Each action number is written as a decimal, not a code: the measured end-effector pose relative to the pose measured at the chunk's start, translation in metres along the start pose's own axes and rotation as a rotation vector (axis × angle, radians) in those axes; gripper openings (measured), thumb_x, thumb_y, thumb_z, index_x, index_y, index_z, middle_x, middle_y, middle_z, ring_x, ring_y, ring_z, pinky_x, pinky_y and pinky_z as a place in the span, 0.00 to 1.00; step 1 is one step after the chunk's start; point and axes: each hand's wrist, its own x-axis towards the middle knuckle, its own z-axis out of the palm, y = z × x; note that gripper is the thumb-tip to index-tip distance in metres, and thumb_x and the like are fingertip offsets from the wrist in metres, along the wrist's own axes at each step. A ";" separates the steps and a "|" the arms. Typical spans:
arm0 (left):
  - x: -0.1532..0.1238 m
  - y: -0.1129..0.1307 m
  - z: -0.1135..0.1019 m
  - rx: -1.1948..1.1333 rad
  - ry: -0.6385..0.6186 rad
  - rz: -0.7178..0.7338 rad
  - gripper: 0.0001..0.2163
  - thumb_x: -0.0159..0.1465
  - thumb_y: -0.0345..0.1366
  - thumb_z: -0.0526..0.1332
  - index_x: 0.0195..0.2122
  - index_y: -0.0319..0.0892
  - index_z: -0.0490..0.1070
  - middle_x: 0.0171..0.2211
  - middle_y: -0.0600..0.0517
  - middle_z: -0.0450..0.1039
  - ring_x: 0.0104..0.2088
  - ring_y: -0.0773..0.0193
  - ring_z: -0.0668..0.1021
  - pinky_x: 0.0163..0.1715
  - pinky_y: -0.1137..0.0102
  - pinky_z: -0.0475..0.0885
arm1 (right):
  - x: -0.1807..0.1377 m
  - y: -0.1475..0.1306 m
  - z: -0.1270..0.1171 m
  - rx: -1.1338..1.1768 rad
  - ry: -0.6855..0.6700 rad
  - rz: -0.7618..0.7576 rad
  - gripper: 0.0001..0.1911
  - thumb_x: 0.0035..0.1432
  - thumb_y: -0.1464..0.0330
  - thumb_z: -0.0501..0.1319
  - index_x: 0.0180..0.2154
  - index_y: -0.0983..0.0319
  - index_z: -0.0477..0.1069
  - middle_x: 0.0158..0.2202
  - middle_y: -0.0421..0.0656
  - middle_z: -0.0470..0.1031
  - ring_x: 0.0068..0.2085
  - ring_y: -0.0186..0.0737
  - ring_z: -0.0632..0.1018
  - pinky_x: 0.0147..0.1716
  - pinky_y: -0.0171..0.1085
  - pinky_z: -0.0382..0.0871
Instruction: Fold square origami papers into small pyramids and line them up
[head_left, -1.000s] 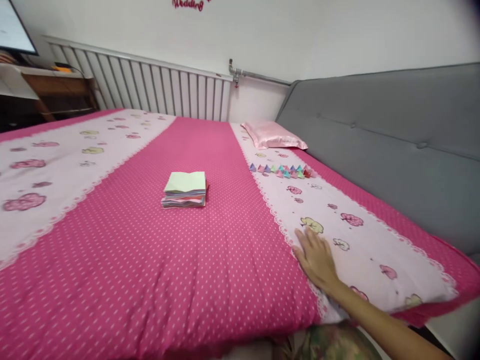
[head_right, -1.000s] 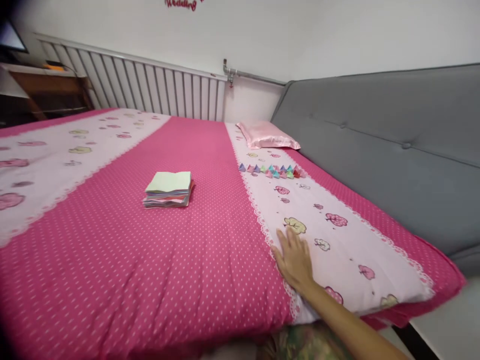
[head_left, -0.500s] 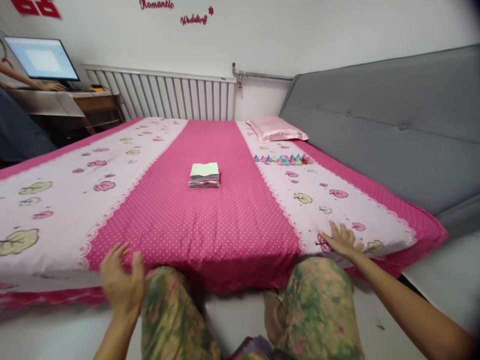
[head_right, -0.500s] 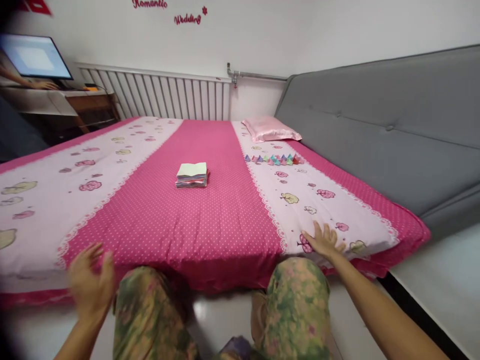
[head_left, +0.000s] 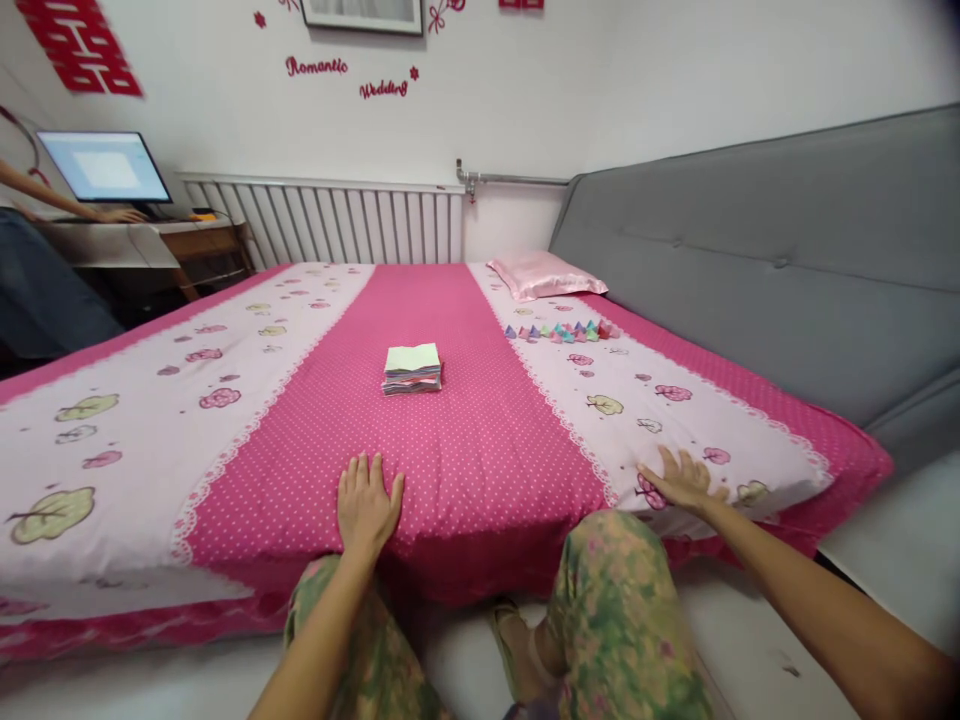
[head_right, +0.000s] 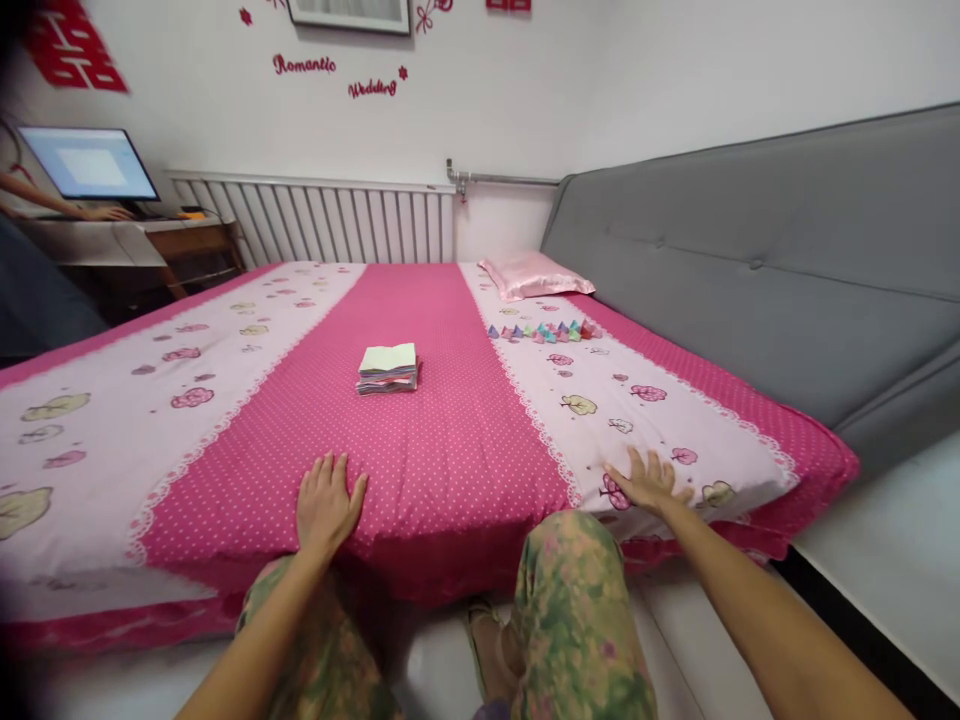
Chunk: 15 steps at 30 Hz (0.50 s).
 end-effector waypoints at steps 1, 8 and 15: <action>-0.002 0.000 0.000 0.008 0.011 0.006 0.27 0.61 0.47 0.47 0.55 0.31 0.61 0.56 0.35 0.60 0.58 0.48 0.60 0.56 0.56 0.52 | 0.001 0.000 0.001 -0.004 0.001 0.004 0.45 0.46 0.40 0.42 0.62 0.53 0.40 0.66 0.47 0.31 0.63 0.60 0.38 0.54 0.65 0.34; -0.007 0.000 0.003 0.012 0.051 0.023 0.27 0.62 0.47 0.47 0.55 0.30 0.61 0.55 0.35 0.61 0.58 0.47 0.59 0.57 0.55 0.51 | 0.012 0.008 0.010 -0.028 0.020 0.012 0.48 0.44 0.39 0.42 0.62 0.57 0.44 0.65 0.50 0.36 0.63 0.62 0.42 0.55 0.64 0.37; -0.011 -0.002 0.008 -0.090 0.060 -0.001 0.28 0.61 0.46 0.48 0.55 0.29 0.61 0.56 0.34 0.59 0.59 0.47 0.57 0.57 0.53 0.50 | 0.011 0.011 0.014 -0.011 0.077 0.043 0.47 0.44 0.39 0.44 0.60 0.58 0.49 0.65 0.52 0.40 0.63 0.62 0.44 0.56 0.60 0.40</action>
